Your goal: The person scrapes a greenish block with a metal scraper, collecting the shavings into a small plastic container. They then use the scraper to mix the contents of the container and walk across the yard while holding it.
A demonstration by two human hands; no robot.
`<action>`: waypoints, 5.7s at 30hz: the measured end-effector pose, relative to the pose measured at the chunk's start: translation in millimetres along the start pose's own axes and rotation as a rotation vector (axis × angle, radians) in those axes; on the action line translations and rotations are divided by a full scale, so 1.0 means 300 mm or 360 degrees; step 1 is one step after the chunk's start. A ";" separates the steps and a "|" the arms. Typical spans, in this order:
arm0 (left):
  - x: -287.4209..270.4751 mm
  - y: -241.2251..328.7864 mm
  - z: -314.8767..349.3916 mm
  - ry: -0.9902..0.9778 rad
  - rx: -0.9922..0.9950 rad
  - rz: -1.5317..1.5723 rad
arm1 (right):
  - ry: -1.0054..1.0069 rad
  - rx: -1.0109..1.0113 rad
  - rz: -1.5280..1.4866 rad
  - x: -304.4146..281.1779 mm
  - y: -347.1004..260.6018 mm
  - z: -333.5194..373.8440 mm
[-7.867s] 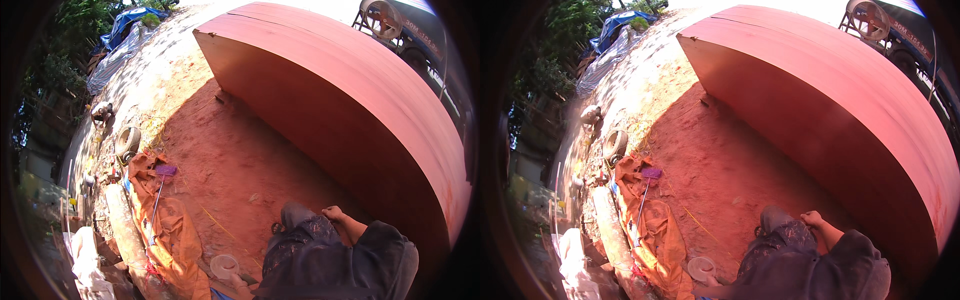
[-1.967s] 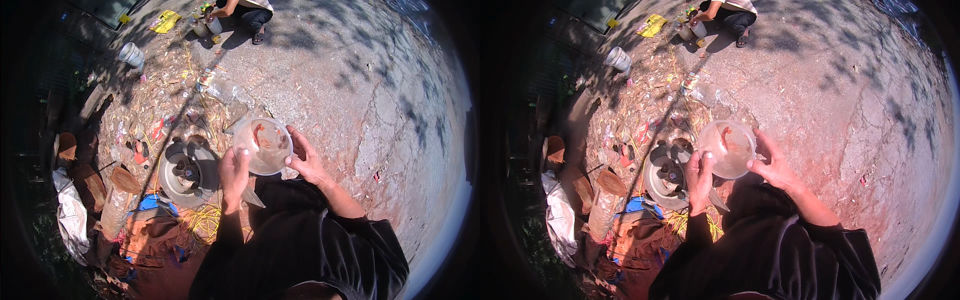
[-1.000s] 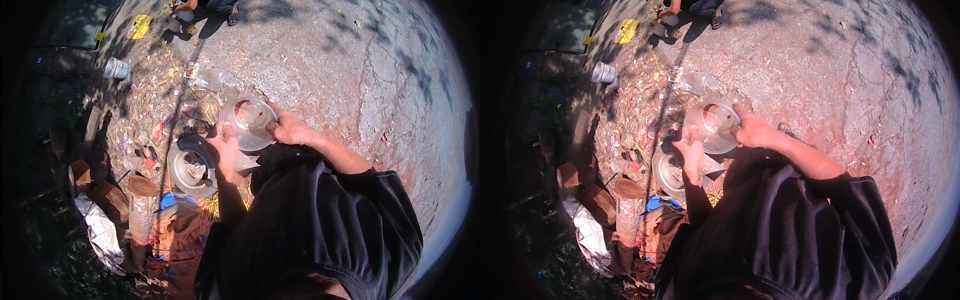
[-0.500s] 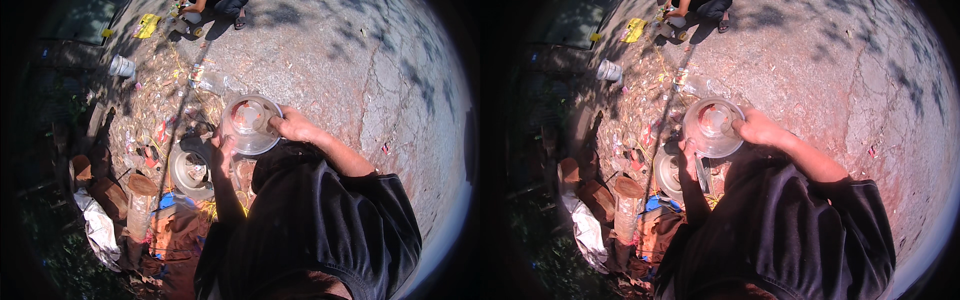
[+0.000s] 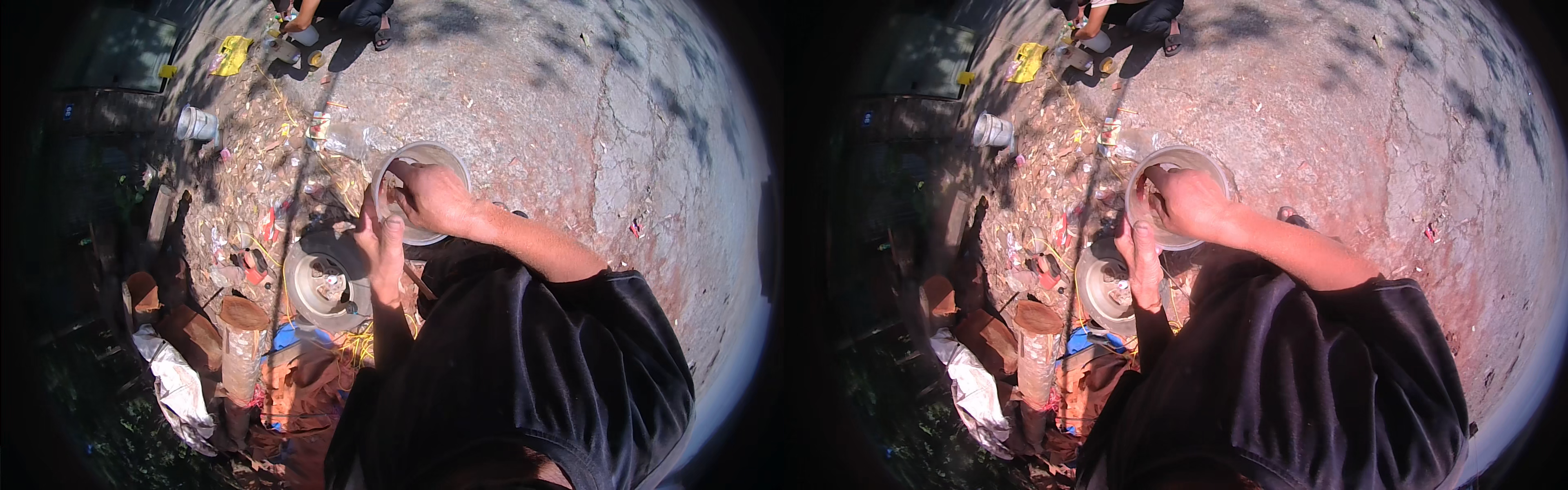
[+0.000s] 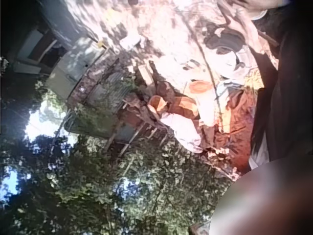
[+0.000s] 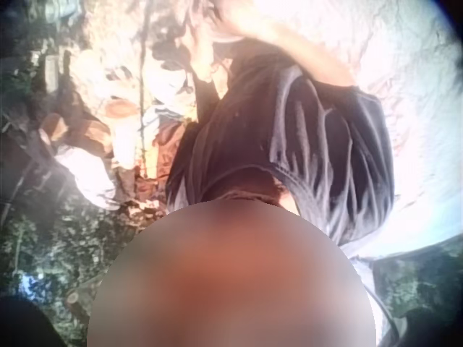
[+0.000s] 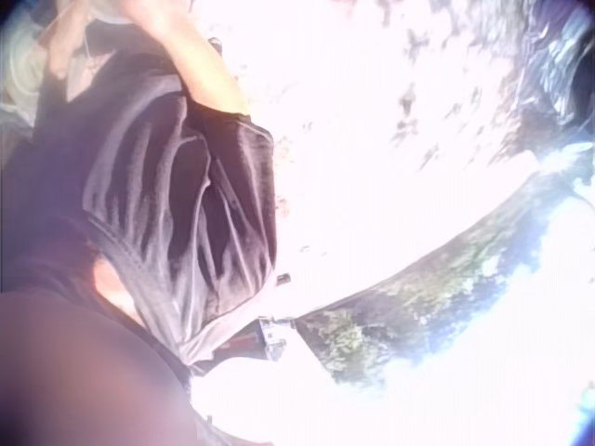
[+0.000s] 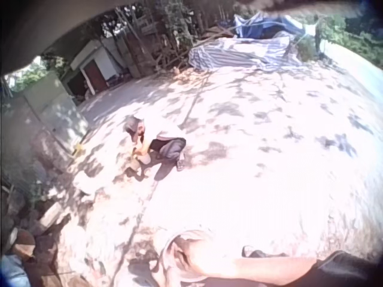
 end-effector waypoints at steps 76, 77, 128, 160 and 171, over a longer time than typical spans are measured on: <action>0.030 0.113 0.001 0.0023 -0.0190 -0.0518 | 0.0159 -0.0291 0.0154 -0.062 0.116 0.030; 0.026 0.093 -0.003 -0.0059 -0.0178 -0.0356 | 0.0135 -0.0290 -0.0002 -0.056 0.108 0.041; -0.219 0.095 0.476 0.0366 -0.0340 -0.0892 | -0.1174 0.0516 -0.1274 0.406 0.014 0.197; 0.001 0.116 2.298 0.2287 -0.0466 -0.0319 | -0.3608 -0.1215 -0.0793 1.226 -0.400 1.664; -0.117 0.024 2.858 0.2741 -0.0764 0.0082 | -0.4159 -0.0316 -0.0344 1.601 -0.465 2.180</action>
Point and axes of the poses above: each hand's wrist, its own z-axis away from the middle knuckle, its own x-axis out of the palm, y = z × x, the point moved 4 cm from there along -z, towards the middle knuckle, and after that the axes turned 9 degrees about -z, right-handed, at the moved point
